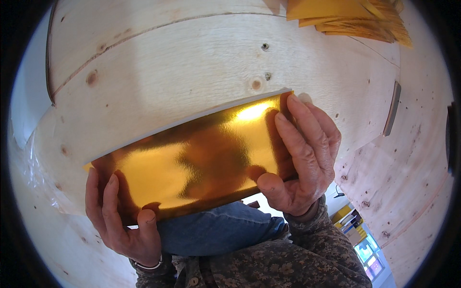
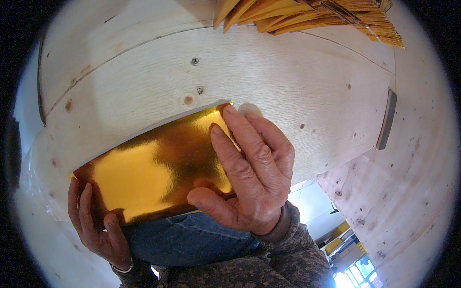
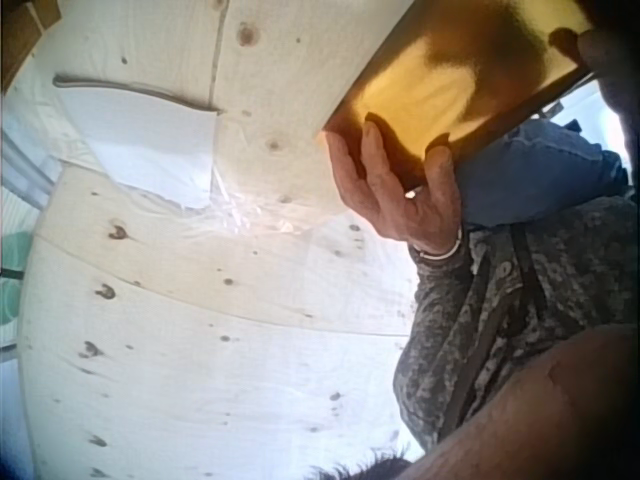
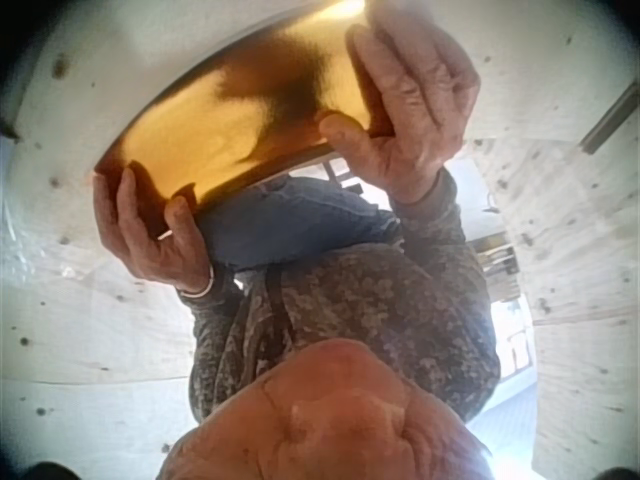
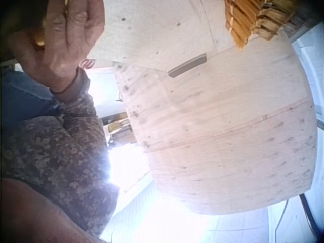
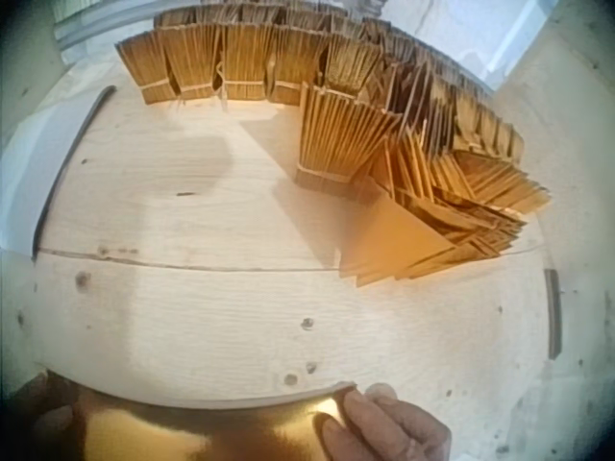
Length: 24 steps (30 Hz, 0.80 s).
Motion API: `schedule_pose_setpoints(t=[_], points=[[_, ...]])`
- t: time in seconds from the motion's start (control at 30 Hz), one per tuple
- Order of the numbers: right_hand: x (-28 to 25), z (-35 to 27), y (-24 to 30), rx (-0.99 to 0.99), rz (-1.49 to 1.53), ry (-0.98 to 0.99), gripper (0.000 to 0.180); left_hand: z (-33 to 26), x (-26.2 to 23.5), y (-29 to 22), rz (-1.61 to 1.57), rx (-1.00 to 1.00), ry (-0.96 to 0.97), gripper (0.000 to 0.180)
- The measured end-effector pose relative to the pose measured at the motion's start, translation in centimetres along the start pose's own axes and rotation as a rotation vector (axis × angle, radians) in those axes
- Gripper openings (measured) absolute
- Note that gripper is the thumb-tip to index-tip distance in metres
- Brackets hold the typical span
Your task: The person folds a sheet of gold-colored paper on a wooden table, making multiple creases and shaping it into a triangular form. The person repeatedly aligns edges and presses folds to create a structured origami-like object.
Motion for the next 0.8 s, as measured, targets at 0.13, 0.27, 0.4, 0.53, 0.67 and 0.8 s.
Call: schedule_pose_setpoints(t=[0.13,0.27,0.4,0.53,0.67,0.8], points=[[-0.05,0.03,0.12,0.007,-0.006,0.002,0.068,-0.01,-0.01,-0.04,-0.009,-0.008,-0.003,0.073],[-0.02,0.07,0.11,0.003,-0.007,0.005,0.069,-0.05,0.09,0.01,-0.021,-0.011,-0.01,0.073],[-0.01,0.09,0.03,-0.005,-0.002,0.007,0.069,-0.03,0.09,0.1,-0.013,-0.006,-0.01,0.073],[-0.05,0.08,0.1,0.006,-0.001,0.019,0.07,-0.07,-0.03,0.06,0.006,-0.004,-0.001,0.073],[-0.12,0.11,0.2,0.013,-0.01,0.046,0.072,-0.09,-0.12,-0.04,-0.01,0.005,0.041,0.054],[-0.22,0.11,0.22,0.016,-0.009,0.065,0.073,-0.08,-0.16,0.0,-0.009,0.025,0.06,0.048]])
Point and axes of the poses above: each hand's wrist, its own z-axis towards the middle knuckle, its own x-axis out of the palm, y = z × x, the point moved 3 cm from there along z, towards the middle knuckle, and after that the axes turned 1 degree about -z, right-handed, at the moved point
